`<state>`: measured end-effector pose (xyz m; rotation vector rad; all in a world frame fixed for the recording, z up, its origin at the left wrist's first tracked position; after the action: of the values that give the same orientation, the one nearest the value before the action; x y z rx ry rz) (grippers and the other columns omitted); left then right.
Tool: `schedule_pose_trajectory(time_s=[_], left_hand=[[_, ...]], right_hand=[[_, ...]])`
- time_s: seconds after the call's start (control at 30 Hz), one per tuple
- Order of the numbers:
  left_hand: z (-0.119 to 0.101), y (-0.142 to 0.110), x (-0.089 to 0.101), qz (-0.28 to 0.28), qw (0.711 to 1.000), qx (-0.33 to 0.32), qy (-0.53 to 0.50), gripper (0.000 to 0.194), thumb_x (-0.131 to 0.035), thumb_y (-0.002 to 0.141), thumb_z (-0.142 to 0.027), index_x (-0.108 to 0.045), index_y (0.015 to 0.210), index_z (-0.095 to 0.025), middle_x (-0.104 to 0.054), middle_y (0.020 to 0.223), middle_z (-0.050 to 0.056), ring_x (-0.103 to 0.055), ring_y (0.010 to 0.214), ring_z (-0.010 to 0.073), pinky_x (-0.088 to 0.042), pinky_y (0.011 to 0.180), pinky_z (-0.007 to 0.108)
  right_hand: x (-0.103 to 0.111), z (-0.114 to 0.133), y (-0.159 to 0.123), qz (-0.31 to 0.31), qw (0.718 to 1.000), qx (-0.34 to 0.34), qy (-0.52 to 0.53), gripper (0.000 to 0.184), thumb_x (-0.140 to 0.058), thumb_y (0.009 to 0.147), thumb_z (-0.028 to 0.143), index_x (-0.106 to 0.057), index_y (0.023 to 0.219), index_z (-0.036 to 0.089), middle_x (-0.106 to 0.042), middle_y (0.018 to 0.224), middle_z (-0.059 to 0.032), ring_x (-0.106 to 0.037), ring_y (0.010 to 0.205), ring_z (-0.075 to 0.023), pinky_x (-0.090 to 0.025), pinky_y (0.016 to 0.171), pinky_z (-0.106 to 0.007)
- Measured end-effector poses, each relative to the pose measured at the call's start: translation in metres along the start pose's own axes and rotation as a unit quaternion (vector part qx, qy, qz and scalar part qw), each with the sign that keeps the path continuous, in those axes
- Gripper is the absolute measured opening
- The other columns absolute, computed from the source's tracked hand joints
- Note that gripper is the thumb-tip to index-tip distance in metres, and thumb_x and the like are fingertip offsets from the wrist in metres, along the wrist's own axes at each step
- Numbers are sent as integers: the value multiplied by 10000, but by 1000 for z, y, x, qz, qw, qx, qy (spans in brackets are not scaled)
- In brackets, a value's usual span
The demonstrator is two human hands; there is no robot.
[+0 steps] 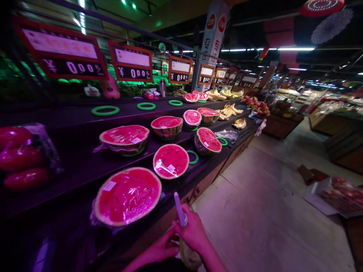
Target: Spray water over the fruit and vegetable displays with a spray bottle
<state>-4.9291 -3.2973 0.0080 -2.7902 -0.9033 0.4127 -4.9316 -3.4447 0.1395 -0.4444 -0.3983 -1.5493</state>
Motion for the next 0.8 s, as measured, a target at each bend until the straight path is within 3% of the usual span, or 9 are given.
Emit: schedule_pose_trajectory(time_s=[0.1, 0.2, 0.37, 0.5, 0.67, 0.8], left_hand=[[-12, 5, 8, 0, 1000, 19, -10, 1074, -779, 644, -814, -492, 1489, -216, -605, 1362, 180, -636, 1161, 341, -487, 1017, 502], [-22, 7, 11, 9, 999, 43, -7, 1147, -775, 621, -844, -467, 1520, -202, -546, 1479, 213, -555, 1326, 385, -430, 1119, 529], [-26, 25, 5, -10, 999, 47, 5, 1193, -776, 611, -852, -464, 1519, -144, -551, 1477, 250, -577, 1302, 384, -422, 1142, 529], [-20, 58, -3, -57, 998, 24, 25, 1082, -725, 692, -843, -494, 1490, -149, -589, 1431, 237, -591, 1286, 369, -436, 1126, 526], [-14, 112, -23, -54, 998, 16, 7, 999, -759, 708, -796, -535, 1451, -168, -610, 1398, 219, -620, 1249, 350, -459, 1094, 530], [-25, 150, -48, -56, 998, 27, -9, 1000, -790, 672, -794, -552, 1432, -188, -612, 1397, 201, -609, 1269, 346, -466, 1082, 526]], right_hand=[[16, -16, 23, -47, 992, -20, 112, 263, -713, 794, 436, -600, 932, 241, -703, 780, 19, -659, 677, -185, -504, 673, -313], [41, -37, 46, -90, 968, -68, 222, 425, -781, 730, 560, -612, 941, 232, -688, 734, 14, -676, 636, -205, -549, 665, -356], [103, -66, 78, -177, 954, -79, 230, 482, -847, 662, 560, -642, 925, 213, -701, 708, 4, -703, 611, -226, -574, 668, -384], [158, -89, 94, -237, 932, -84, 261, 526, -890, 599, 556, -665, 915, 202, -715, 705, 10, -706, 602, -221, -594, 645, -376], [238, -127, 99, -292, 905, -123, 285, 594, -913, 530, 531, -669, 947, 184, -760, 716, -14, -732, 606, -243, -598, 651, -375], [298, -158, 102, -306, 899, -149, 274, 633, -912, 499, 524, -659, 964, 176, -774, 710, -33, -748, 623, -271, -592, 647, -378]])
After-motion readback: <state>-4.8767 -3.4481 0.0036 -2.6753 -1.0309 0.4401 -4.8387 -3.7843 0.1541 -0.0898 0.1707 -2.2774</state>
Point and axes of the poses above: each hand's wrist, its own y-axis towards the middle knuckle, its own x-axis out of the back of the hand, z = x × y, the point moved 3 cm from there along y, towards the middle knuckle
